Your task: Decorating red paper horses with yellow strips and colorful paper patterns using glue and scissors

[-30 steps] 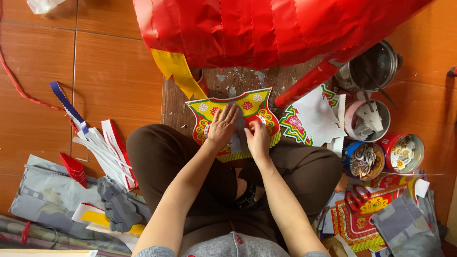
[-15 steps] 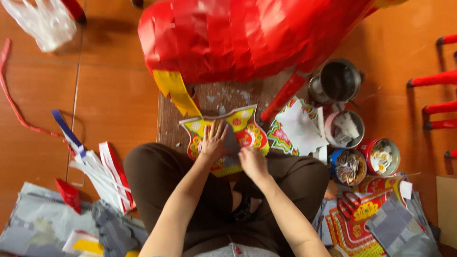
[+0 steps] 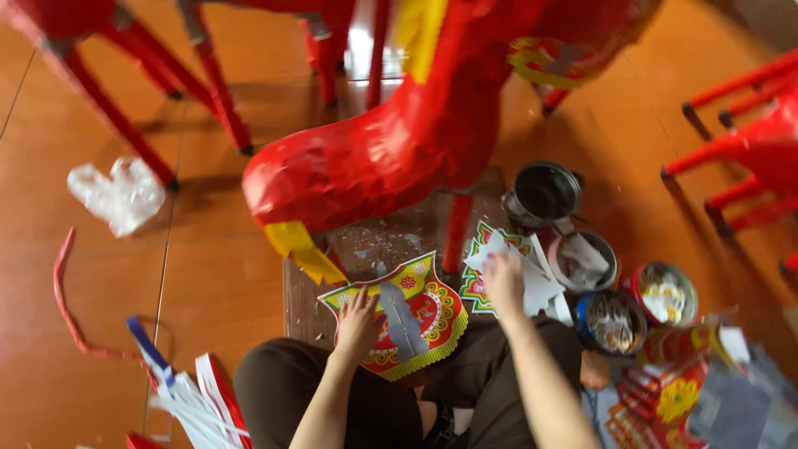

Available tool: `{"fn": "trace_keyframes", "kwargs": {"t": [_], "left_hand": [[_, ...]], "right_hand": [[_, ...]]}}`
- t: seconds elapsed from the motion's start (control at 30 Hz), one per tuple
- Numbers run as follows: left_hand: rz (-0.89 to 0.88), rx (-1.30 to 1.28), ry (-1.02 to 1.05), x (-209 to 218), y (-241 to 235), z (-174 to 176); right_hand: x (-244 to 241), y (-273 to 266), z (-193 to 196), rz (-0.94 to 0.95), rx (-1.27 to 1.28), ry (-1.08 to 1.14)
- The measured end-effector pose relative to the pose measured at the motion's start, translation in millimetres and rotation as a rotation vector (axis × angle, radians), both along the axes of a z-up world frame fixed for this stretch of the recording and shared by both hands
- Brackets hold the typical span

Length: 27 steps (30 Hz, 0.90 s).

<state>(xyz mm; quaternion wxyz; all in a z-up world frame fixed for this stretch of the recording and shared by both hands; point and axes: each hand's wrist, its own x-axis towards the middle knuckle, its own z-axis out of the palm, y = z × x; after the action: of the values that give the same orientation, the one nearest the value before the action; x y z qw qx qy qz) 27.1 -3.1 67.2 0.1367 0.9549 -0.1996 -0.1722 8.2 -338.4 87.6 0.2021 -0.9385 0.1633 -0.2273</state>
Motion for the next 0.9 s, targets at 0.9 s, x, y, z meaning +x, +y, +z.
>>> {"fn": "trace_keyframes", "kwargs": {"t": [0.9], "left_hand": [[0.360, 0.043, 0.432, 40, 81, -47]], "right_hand": [[40, -126, 32, -0.272, 1.221, 0.158]]}}
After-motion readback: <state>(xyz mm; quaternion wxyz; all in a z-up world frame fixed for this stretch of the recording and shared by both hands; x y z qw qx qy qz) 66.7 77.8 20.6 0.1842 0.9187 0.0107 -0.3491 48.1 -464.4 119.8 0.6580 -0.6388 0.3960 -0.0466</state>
